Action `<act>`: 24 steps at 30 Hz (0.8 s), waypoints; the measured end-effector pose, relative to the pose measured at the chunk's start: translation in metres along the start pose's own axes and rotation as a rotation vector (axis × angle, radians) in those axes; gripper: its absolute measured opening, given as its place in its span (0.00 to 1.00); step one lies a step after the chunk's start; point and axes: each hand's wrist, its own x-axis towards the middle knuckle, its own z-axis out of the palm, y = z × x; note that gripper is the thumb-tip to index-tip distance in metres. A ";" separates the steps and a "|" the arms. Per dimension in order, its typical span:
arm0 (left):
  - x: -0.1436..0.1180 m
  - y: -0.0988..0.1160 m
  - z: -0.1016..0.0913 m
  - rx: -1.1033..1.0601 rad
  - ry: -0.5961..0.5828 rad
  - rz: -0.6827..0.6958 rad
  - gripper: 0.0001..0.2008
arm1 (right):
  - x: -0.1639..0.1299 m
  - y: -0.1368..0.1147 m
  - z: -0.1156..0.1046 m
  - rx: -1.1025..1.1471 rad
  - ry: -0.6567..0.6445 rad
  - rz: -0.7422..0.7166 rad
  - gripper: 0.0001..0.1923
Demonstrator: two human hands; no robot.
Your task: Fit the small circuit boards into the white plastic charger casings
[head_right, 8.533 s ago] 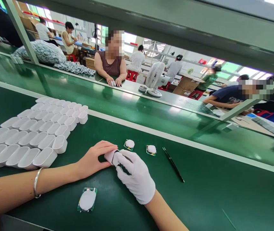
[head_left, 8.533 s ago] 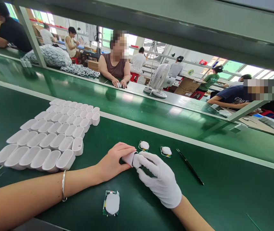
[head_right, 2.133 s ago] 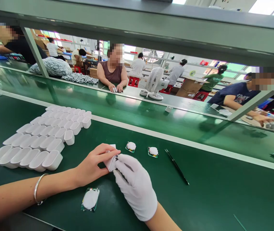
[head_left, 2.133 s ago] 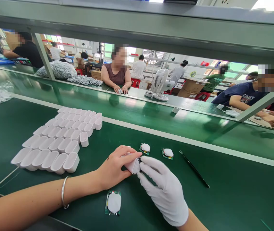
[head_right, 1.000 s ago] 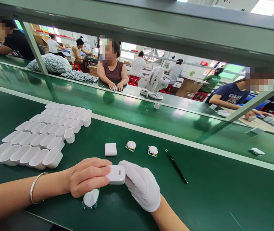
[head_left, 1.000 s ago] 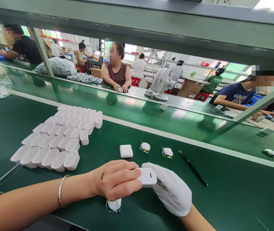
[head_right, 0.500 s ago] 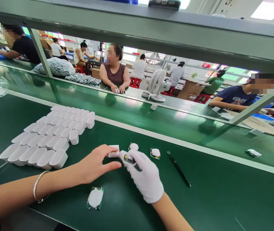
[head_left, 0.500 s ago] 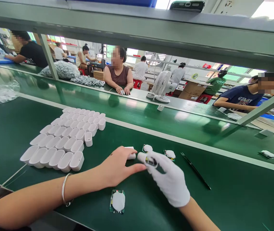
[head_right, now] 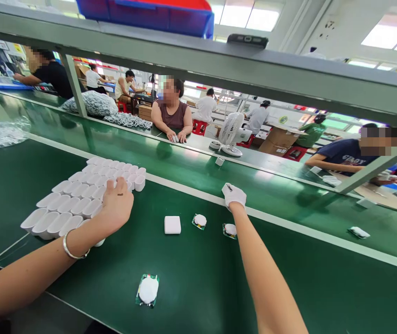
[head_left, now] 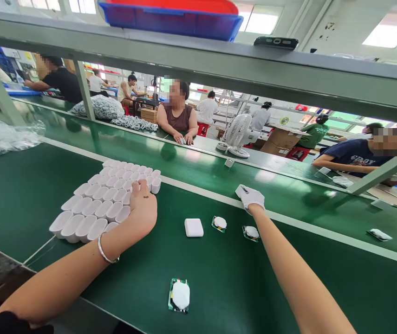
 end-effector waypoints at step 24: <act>-0.026 0.056 0.024 -1.210 0.098 0.289 0.21 | -0.175 0.004 -0.030 0.569 0.015 -0.401 0.12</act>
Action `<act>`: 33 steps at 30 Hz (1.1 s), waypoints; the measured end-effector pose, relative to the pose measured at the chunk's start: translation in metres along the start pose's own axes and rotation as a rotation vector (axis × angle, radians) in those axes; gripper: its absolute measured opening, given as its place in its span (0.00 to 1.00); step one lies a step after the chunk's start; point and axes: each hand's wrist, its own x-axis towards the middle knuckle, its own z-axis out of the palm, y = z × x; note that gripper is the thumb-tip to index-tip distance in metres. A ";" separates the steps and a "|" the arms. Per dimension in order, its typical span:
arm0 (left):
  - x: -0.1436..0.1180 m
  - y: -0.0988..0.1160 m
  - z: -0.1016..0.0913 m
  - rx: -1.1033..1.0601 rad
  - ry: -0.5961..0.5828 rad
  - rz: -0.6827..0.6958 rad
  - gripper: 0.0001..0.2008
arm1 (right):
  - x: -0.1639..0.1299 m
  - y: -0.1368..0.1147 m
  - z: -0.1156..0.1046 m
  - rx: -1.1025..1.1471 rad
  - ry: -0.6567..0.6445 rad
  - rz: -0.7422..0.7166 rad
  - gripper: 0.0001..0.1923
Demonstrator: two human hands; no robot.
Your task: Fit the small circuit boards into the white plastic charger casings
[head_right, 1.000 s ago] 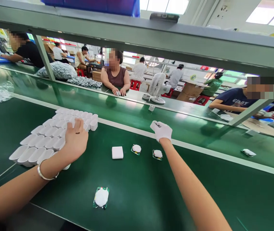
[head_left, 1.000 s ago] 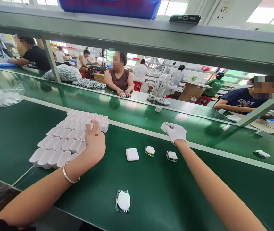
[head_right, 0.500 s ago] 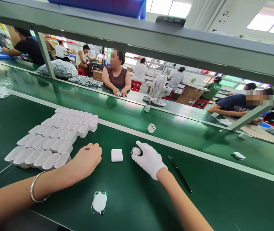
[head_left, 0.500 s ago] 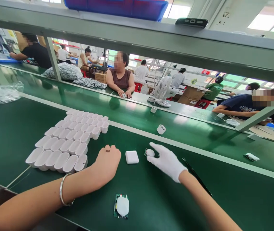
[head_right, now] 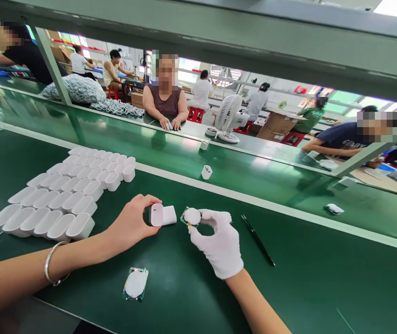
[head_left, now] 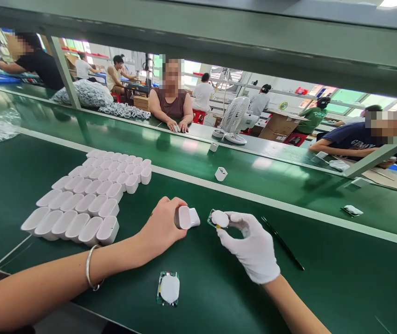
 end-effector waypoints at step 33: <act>-0.011 -0.010 0.022 -0.202 -0.107 0.683 0.32 | -0.015 -0.037 -0.008 0.555 -0.425 0.245 0.26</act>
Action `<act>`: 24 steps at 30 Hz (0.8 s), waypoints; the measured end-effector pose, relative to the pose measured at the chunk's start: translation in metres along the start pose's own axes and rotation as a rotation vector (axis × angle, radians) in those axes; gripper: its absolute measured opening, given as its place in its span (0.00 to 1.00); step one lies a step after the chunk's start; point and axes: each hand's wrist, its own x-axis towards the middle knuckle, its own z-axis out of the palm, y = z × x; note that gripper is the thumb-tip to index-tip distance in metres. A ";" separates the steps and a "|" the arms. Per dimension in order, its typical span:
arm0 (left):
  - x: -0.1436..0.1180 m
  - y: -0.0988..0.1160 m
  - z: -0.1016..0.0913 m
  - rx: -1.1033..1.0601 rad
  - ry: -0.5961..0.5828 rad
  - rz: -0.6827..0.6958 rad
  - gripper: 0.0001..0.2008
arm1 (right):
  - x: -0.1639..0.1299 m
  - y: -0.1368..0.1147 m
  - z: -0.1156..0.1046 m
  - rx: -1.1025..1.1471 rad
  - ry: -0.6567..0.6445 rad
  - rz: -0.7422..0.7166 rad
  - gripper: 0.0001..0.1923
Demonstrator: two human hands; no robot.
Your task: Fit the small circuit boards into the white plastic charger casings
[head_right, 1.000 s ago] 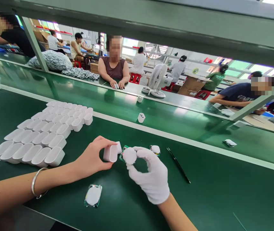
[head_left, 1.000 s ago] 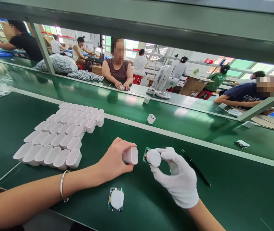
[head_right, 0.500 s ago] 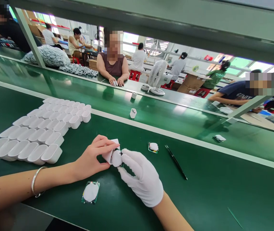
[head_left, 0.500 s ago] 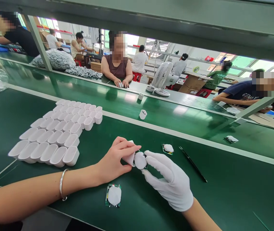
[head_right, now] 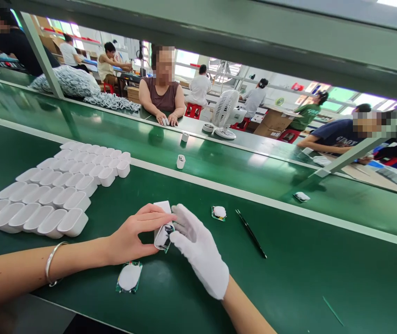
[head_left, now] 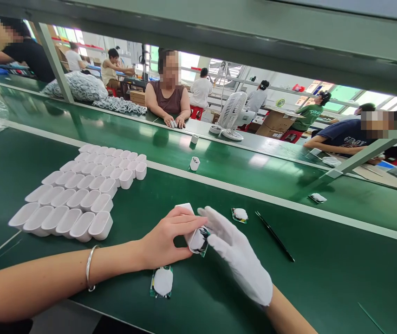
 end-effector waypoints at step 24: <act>0.002 0.014 0.008 -0.860 0.081 -0.648 0.33 | 0.001 0.016 0.008 0.151 0.233 0.005 0.23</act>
